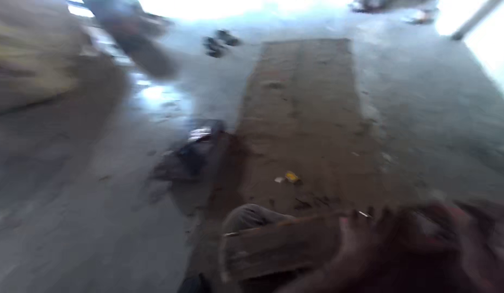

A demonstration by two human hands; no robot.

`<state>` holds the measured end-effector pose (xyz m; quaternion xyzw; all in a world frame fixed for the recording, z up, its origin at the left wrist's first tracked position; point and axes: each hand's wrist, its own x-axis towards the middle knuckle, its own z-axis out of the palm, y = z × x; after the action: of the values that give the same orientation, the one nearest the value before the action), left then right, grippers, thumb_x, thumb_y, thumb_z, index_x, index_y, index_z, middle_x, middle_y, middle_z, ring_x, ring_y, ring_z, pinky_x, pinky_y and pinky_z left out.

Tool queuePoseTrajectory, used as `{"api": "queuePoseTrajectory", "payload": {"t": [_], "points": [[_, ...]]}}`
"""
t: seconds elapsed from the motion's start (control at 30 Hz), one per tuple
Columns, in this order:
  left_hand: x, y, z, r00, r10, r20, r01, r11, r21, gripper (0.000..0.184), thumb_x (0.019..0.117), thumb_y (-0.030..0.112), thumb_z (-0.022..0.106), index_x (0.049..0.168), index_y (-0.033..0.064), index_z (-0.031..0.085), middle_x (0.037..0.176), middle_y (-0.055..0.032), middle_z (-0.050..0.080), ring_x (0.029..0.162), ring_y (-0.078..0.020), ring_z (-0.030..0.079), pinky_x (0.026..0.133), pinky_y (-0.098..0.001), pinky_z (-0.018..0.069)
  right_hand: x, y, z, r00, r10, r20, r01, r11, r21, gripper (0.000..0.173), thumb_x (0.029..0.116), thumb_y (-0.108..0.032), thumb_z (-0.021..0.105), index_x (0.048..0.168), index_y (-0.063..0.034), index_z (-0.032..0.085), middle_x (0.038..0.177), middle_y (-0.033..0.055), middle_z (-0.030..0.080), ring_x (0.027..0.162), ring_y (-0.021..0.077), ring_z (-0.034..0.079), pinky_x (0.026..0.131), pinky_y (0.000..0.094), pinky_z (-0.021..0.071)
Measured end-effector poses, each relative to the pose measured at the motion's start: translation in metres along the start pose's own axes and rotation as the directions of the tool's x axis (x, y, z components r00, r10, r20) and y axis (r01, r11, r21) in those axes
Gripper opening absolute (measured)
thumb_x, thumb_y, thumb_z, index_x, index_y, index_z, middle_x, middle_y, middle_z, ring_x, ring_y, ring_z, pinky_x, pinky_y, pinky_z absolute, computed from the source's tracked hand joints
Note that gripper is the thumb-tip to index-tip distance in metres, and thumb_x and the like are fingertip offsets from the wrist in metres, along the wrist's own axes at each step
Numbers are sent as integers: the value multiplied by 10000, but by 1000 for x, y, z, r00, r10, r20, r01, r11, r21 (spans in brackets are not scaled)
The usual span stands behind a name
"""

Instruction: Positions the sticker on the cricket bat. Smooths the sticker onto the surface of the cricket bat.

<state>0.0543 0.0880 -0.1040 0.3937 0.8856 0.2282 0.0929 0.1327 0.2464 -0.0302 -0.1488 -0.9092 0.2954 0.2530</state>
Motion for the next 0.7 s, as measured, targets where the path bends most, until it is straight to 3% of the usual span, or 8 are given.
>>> {"api": "queuePoseTrajectory", "payload": {"t": [0.1,0.17,0.23,0.4,0.47,0.53,0.63,0.7], "points": [[11,11,-6,997,52,62,-56,996,75,807,882,589,656,1594,367,348,1559,10,492,1381,-294,500,1074,-662,383,-37,26,-27,970,233,-71,-243,953,-181,410,1060,-362,475,1356,-92,559,1288,122,596,1093,220,634,894,452,584],[13,15,-2,996,72,46,-78,983,164,897,817,561,735,1595,341,347,1531,-31,510,1333,-324,523,1011,-654,420,-65,43,-28,949,315,-21,-311,922,-232,424,1062,-389,475,1379,-121,560,1298,87,617,1139,224,634,934,490,568],[14,18,0,996,80,40,-87,970,226,962,769,607,757,1592,328,346,1508,-52,519,1321,-342,525,998,-671,417,-85,50,-26,935,355,19,-339,906,-253,422,1069,-406,465,1373,-134,570,1289,54,637,1161,202,637,962,483,557],[17,21,5,994,100,34,-105,945,308,1069,699,679,746,1603,307,316,1489,-70,512,1283,-345,525,959,-628,428,-101,49,-24,927,373,40,-354,906,-232,388,1056,-416,487,1342,-192,622,1109,-25,696,979,124,683,823,413,597],[18,21,5,994,100,41,-108,940,324,1092,686,695,746,1604,297,312,1484,-83,508,1275,-344,528,958,-628,429,-104,45,-23,897,429,107,-417,901,-119,379,1054,-422,497,1361,-242,629,1053,-61,699,855,83,680,721,370,610],[18,24,5,995,83,53,-96,938,332,1117,671,714,745,1609,292,308,1488,-83,504,1271,-342,528,974,-636,418,-107,40,-23,832,510,218,-540,834,115,294,1061,-386,512,1295,-300,668,1034,-107,707,788,53,667,669,322,602],[18,24,5,995,66,76,-88,933,350,1137,669,743,725,1616,295,283,1509,-76,481,1284,-341,517,981,-632,413,-110,33,-18,747,549,376,-665,621,415,251,1073,-291,513,1205,-257,723,958,-47,696,703,135,607,588,319,524],[18,23,6,995,78,69,-98,931,353,1131,681,747,711,1617,280,281,1501,-78,486,1275,-336,523,971,-619,421,-114,29,-13,711,567,416,-696,482,532,270,1073,-277,513,1241,-238,721,855,16,624,642,160,521,539,302,441]]}}
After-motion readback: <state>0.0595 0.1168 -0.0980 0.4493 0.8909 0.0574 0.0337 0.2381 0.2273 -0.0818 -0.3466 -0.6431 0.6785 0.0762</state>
